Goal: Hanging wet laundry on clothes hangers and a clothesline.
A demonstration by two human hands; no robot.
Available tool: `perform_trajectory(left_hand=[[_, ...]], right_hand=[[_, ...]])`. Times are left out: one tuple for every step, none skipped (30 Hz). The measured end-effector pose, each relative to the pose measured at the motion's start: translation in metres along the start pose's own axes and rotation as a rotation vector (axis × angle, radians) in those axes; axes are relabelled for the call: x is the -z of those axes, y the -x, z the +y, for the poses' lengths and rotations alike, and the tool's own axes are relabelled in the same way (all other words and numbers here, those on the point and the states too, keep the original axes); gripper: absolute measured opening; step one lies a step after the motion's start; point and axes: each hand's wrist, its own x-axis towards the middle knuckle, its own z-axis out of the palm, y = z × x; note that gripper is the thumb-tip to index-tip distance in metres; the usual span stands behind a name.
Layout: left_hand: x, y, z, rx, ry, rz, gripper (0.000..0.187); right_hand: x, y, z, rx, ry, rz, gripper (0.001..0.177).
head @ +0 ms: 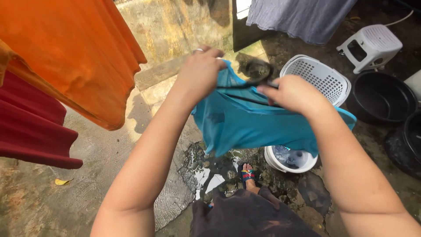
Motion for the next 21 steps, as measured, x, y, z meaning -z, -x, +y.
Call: perform_trajectory(left_hand=[[0.000, 0.002, 0.004, 0.002, 0.004, -0.004, 0.029], [0.001, -0.002, 0.007, -0.036, 0.063, -0.027, 0.029], [0.003, -0.006, 0.009, -0.074, 0.122, -0.050, 0.030], [0.012, -0.007, 0.012, -0.077, 0.123, -0.049, 0.030], [0.019, -0.007, 0.014, 0.014, 0.215, -0.170, 0.022], [0.027, -0.007, 0.018, 0.105, 0.308, -0.292, 0.015], [0.016, -0.008, 0.011, 0.102, 0.311, -0.292, 0.015], [0.005, -0.008, 0.004, 0.038, 0.412, -0.244, 0.021], [-0.006, -0.008, -0.003, -0.027, 0.513, -0.193, 0.029], [-0.008, -0.010, -0.004, -0.029, 0.514, -0.193, 0.029], [-0.010, -0.013, -0.004, -0.071, 0.511, -0.165, 0.031], [-0.012, -0.016, -0.003, -0.115, 0.510, -0.138, 0.033], [-0.005, -0.018, 0.002, -0.120, 0.512, -0.138, 0.033], [0.000, -0.020, 0.007, -0.067, 0.540, -0.176, 0.032], [0.005, -0.023, 0.013, -0.013, 0.567, -0.214, 0.031], [0.008, -0.024, 0.020, -0.019, 0.572, -0.215, 0.031], [0.010, -0.025, 0.026, -0.023, 0.727, -0.164, 0.024], [0.013, -0.025, 0.032, -0.028, 0.878, -0.116, 0.023], [0.008, -0.025, 0.036, -0.033, 0.880, -0.120, 0.023], [0.001, -0.024, 0.041, -0.196, 0.850, -0.029, 0.034], [-0.006, -0.023, 0.047, -0.358, 0.816, 0.062, 0.046]], right_hand=[[0.001, 0.003, 0.000, -0.004, 0.000, -0.006, 0.052], [0.006, 0.003, -0.001, -0.030, -0.081, 0.054, 0.053], [0.012, 0.003, -0.001, -0.056, -0.162, 0.114, 0.054], [0.013, 0.003, 0.004, -0.058, -0.162, 0.117, 0.054], [0.014, 0.003, 0.010, -0.029, -0.158, 0.140, 0.052], [0.014, 0.003, 0.017, -0.001, -0.152, 0.163, 0.050], [0.018, 0.006, 0.019, -0.005, -0.151, 0.164, 0.050], [0.021, 0.009, 0.022, -0.003, -0.163, 0.130, 0.049], [0.025, 0.012, 0.024, -0.001, -0.176, 0.095, 0.048], [0.029, 0.015, 0.021, -0.003, -0.175, 0.097, 0.048], [0.033, 0.019, 0.018, 0.008, -0.139, 0.043, 0.047], [0.038, 0.024, 0.017, 0.016, -0.104, -0.010, 0.047], [0.039, 0.026, 0.014, 0.012, -0.104, -0.006, 0.047], [0.041, 0.028, 0.012, -0.022, -0.054, -0.001, 0.047], [0.043, 0.031, 0.011, -0.056, -0.005, 0.004, 0.048], [0.046, 0.034, 0.007, -0.062, -0.005, 0.007, 0.048], [0.049, 0.037, 0.004, -0.104, -0.042, 0.006, 0.046], [0.051, 0.039, 0.000, -0.143, -0.084, 0.005, 0.045], [0.049, 0.037, 0.007, -0.148, -0.087, 0.008, 0.045], [0.048, 0.035, 0.014, -0.064, -0.137, 0.036, 0.044], [0.047, 0.034, 0.021, 0.021, -0.187, 0.065, 0.044]])
